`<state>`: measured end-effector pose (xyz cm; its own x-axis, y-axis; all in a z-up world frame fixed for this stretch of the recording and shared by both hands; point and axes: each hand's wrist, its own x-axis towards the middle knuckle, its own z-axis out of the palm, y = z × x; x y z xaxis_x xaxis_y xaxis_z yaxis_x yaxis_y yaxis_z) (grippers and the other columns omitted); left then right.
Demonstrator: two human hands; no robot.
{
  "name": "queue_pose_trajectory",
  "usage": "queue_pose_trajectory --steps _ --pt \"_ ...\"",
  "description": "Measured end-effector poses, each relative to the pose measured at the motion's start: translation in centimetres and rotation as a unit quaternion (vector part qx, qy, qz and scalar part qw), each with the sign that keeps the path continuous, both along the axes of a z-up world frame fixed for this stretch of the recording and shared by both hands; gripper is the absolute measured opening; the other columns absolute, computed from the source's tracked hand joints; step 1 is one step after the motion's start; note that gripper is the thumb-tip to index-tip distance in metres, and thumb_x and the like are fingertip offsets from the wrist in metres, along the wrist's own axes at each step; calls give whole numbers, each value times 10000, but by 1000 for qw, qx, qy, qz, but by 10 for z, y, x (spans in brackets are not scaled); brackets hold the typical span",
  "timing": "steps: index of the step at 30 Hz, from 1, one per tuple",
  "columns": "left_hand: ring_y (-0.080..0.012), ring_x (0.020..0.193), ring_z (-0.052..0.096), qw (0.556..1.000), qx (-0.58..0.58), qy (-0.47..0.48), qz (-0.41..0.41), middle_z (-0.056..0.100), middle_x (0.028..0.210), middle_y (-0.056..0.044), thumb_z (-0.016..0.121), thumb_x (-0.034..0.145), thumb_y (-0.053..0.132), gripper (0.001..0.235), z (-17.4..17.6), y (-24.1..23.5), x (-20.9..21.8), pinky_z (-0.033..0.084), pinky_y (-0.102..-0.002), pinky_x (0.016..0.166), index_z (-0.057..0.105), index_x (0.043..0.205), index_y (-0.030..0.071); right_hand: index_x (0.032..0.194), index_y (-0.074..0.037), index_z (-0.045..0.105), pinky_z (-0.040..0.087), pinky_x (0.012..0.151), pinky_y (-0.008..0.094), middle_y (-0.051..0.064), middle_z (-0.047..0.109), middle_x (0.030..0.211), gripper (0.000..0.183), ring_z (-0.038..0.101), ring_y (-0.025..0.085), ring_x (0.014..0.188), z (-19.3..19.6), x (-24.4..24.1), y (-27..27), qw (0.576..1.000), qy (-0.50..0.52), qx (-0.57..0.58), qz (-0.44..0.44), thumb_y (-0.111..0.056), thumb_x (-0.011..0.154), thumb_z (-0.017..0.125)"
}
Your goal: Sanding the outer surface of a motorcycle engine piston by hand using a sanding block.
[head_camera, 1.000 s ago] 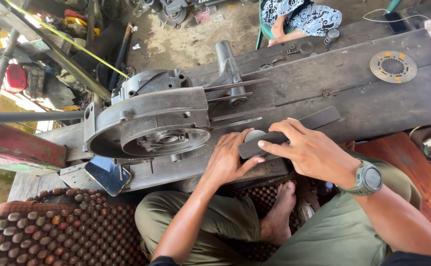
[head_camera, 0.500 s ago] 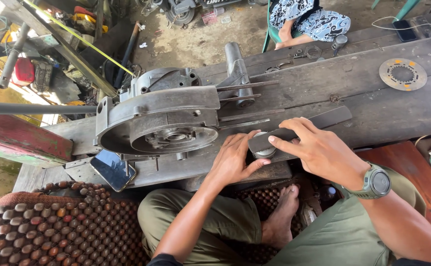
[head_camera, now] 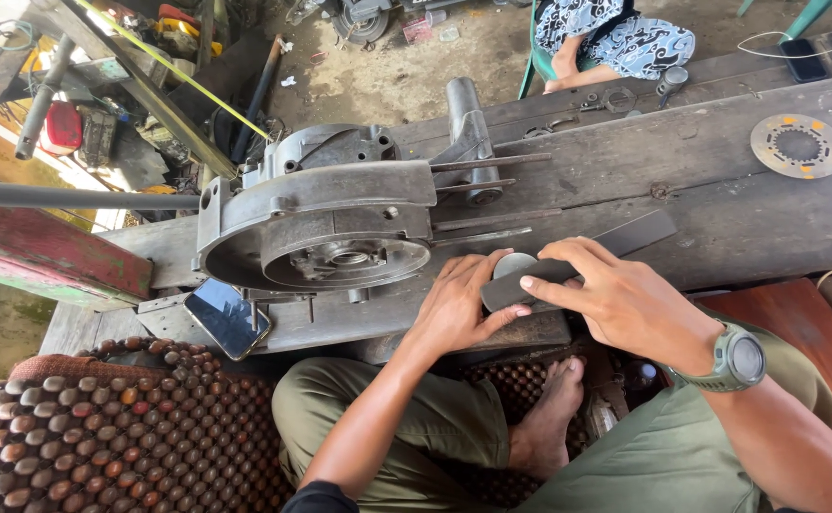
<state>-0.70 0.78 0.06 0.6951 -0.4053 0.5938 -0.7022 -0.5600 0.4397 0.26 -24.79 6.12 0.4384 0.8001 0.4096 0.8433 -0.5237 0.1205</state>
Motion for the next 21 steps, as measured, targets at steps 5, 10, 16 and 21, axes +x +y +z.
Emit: queue_pose_trajectory --steps 5,10,16,21 --pt "-344 1138 632 995 70 59 35 696 1207 -163 514 958 640 797 3 -1 -5 450 -466 1004 447 1481 42 1346 -222 592 588 516 359 131 526 1307 544 551 276 1181 16 -2 3 998 10 -46 -51 64 884 563" --pt "-345 1166 626 995 68 60 38 690 1244 -163 534 955 633 783 1 -1 -4 445 -467 1025 447 1485 63 1329 -216 611 590 491 386 114 524 1314 500 557 274 1147 19 -4 5 997 77 -22 -19 38 905 539" --pt "-337 1097 637 995 68 59 34 703 1105 -149 486 965 649 804 3 -1 -6 451 -464 994 438 1486 37 1365 -265 594 592 433 360 108 534 1329 647 543 248 1213 14 1 0 995 26 -57 -78 81 818 580" --pt "-314 1134 619 994 76 66 30 693 1249 -115 572 946 611 767 4 0 -5 438 -444 1025 441 1473 70 1331 -213 620 606 545 382 118 524 1346 567 560 271 1206 11 -1 3 993 118 -4 7 91 863 524"
